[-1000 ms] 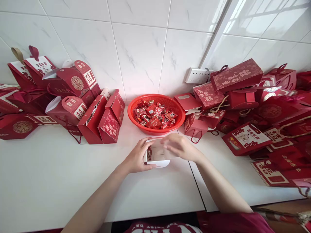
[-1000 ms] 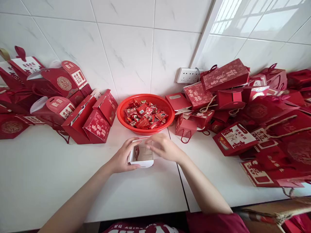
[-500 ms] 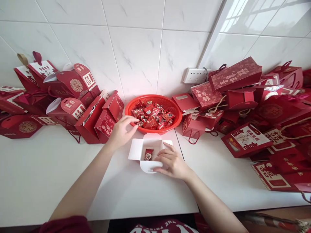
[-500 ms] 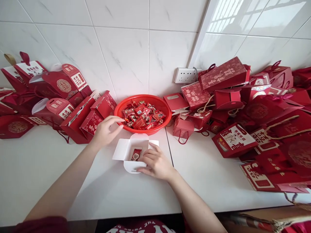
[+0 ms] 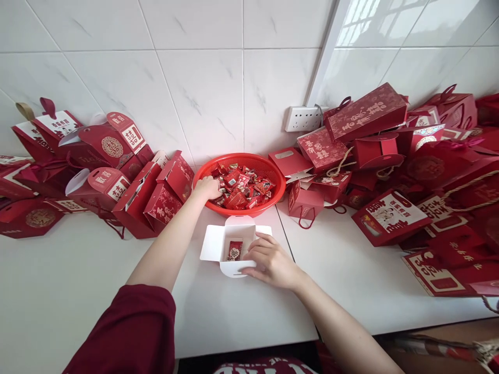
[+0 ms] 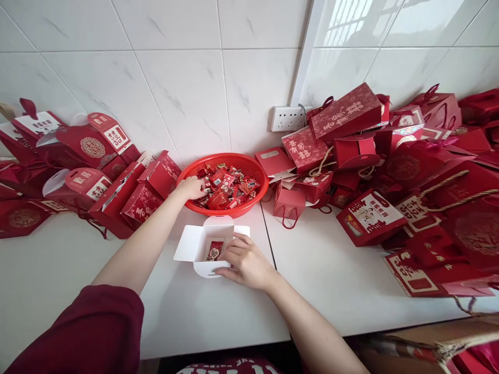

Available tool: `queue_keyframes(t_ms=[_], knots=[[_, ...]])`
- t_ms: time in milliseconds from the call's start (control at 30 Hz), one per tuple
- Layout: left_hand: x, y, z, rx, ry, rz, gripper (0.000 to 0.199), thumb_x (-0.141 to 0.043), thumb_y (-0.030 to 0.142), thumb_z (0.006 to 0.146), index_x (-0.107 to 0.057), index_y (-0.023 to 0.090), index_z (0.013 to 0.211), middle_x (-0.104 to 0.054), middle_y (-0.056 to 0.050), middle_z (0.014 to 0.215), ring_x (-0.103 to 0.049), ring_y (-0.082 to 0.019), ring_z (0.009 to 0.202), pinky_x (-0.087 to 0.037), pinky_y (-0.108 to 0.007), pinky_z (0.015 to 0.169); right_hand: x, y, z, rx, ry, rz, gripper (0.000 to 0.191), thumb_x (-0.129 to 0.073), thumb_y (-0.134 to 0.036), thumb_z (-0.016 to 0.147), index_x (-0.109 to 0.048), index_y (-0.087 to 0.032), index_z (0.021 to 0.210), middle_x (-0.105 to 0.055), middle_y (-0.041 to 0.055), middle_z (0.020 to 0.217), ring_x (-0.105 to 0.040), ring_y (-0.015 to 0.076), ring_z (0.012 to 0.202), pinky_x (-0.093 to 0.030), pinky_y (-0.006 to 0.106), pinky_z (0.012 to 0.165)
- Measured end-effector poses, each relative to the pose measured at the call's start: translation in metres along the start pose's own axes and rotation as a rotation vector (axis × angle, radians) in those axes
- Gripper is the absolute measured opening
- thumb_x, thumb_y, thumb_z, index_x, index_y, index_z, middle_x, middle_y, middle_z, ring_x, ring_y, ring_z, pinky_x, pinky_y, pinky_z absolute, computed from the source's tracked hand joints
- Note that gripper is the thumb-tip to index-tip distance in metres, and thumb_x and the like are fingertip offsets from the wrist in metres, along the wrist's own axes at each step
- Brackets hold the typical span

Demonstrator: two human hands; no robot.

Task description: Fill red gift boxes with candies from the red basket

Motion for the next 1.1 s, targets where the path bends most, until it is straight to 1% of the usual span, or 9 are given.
queue_keyframes(t_ms=[100, 233, 333, 467, 533, 633, 733, 933, 1100], knots=[[-0.003, 0.003, -0.001, -0.025, -0.005, 0.029, 0.034, -0.071, 0.031, 0.071, -0.073, 0.015, 0.101, -0.065, -0.017, 0.121, -0.061, -0.034, 0.114, -0.049, -0.045, 0.096, 0.001, -0.001, 0.0, -0.002, 0.0, 0.001, 0.019, -0.062, -0.04, 0.095, -0.065, -0.021, 0.099, -0.073, 0.0039, 0.093, -0.064, 0.0204, 0.099, -0.034, 0.045, 0.112], [0.004, 0.007, -0.007, -0.039, 0.057, 0.018, 0.024, -0.073, 0.029, 0.065, -0.074, 0.017, 0.085, -0.071, -0.015, 0.102, -0.067, -0.033, 0.099, -0.052, -0.039, 0.087, 0.0, -0.002, 0.0, 0.005, -0.007, -0.004, 0.02, -0.062, -0.04, 0.095, -0.065, -0.021, 0.1, -0.072, 0.0046, 0.095, -0.064, 0.0208, 0.1, -0.034, 0.046, 0.111], [0.021, 0.008, -0.021, -0.035, 0.199, -0.031, 0.024, -0.069, 0.036, 0.07, -0.071, 0.018, 0.084, -0.071, -0.013, 0.098, -0.067, -0.033, 0.097, -0.051, -0.04, 0.087, 0.0, -0.001, 0.0, -0.001, -0.007, -0.006, 0.02, -0.062, -0.04, 0.095, -0.065, -0.021, 0.101, -0.072, 0.0039, 0.095, -0.064, 0.0199, 0.1, -0.034, 0.045, 0.112], [0.038, 0.011, -0.064, -0.064, 0.4, -0.135, 0.028, -0.056, 0.036, 0.083, -0.063, 0.019, 0.105, -0.069, -0.009, 0.109, -0.065, -0.025, 0.102, -0.05, -0.035, 0.091, 0.0, 0.0, 0.001, -0.005, -0.007, -0.015, 0.02, -0.063, -0.041, 0.095, -0.065, -0.022, 0.099, -0.073, 0.0031, 0.092, -0.064, 0.0195, 0.099, -0.033, 0.045, 0.113], [0.04, 0.014, -0.094, -0.127, 0.489, -0.222, 0.025, -0.054, 0.033, 0.086, -0.06, 0.02, 0.106, -0.068, -0.007, 0.109, -0.064, -0.021, 0.104, -0.05, -0.031, 0.094, 0.0, -0.001, 0.001, -0.001, -0.009, -0.021, 0.02, -0.062, -0.041, 0.095, -0.065, -0.022, 0.098, -0.073, 0.0031, 0.091, -0.064, 0.0196, 0.098, -0.034, 0.045, 0.113], [0.039, 0.023, -0.138, -0.334, 0.664, -0.529, 0.017, -0.059, 0.03, 0.084, -0.061, 0.02, 0.098, -0.069, -0.006, 0.101, -0.065, -0.02, 0.097, -0.052, -0.031, 0.091, 0.0, -0.001, 0.001, -0.01, -0.017, -0.023, 0.02, -0.061, -0.041, 0.096, -0.065, -0.022, 0.097, -0.072, 0.0032, 0.089, -0.064, 0.0196, 0.096, -0.035, 0.046, 0.112], [0.04, 0.031, -0.166, -0.518, 0.749, -0.75, 0.017, -0.067, 0.028, 0.079, -0.063, 0.021, 0.094, -0.068, -0.005, 0.095, -0.066, -0.02, 0.092, -0.055, -0.035, 0.086, -0.001, -0.001, 0.0, -0.016, -0.02, -0.023, 0.02, -0.06, -0.041, 0.096, -0.065, -0.021, 0.099, -0.071, 0.0041, 0.09, -0.063, 0.02, 0.094, -0.035, 0.047, 0.112], [0.062, 0.041, -0.182, -0.609, 0.914, -0.845, 0.025, -0.078, 0.042, 0.073, -0.07, 0.024, 0.089, -0.067, -0.005, 0.086, -0.065, -0.022, 0.086, -0.057, -0.039, 0.077, -0.003, 0.0, 0.0, -0.029, -0.027, -0.003, 0.019, -0.062, -0.039, 0.095, -0.066, -0.022, 0.102, -0.072, 0.0037, 0.092, -0.063, 0.0206, 0.096, -0.033, 0.048, 0.113], [0.077, 0.048, -0.194, -0.721, 0.961, -0.883, 0.029, -0.085, 0.043, 0.068, -0.07, 0.023, 0.083, -0.068, -0.004, 0.079, -0.064, -0.02, 0.076, -0.055, -0.036, 0.067, -0.003, 0.001, 0.001, -0.029, -0.031, -0.003, 0.02, -0.061, -0.04, 0.096, -0.066, -0.022, 0.103, -0.072, 0.0042, 0.093, -0.063, 0.0208, 0.098, -0.033, 0.048, 0.112]])
Point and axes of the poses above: each hand's wrist, its own z-axis towards the middle knuckle, its own x-axis out of the back of the hand, y = z × x, the point moved 4 cm from there along z, towards the middle knuckle
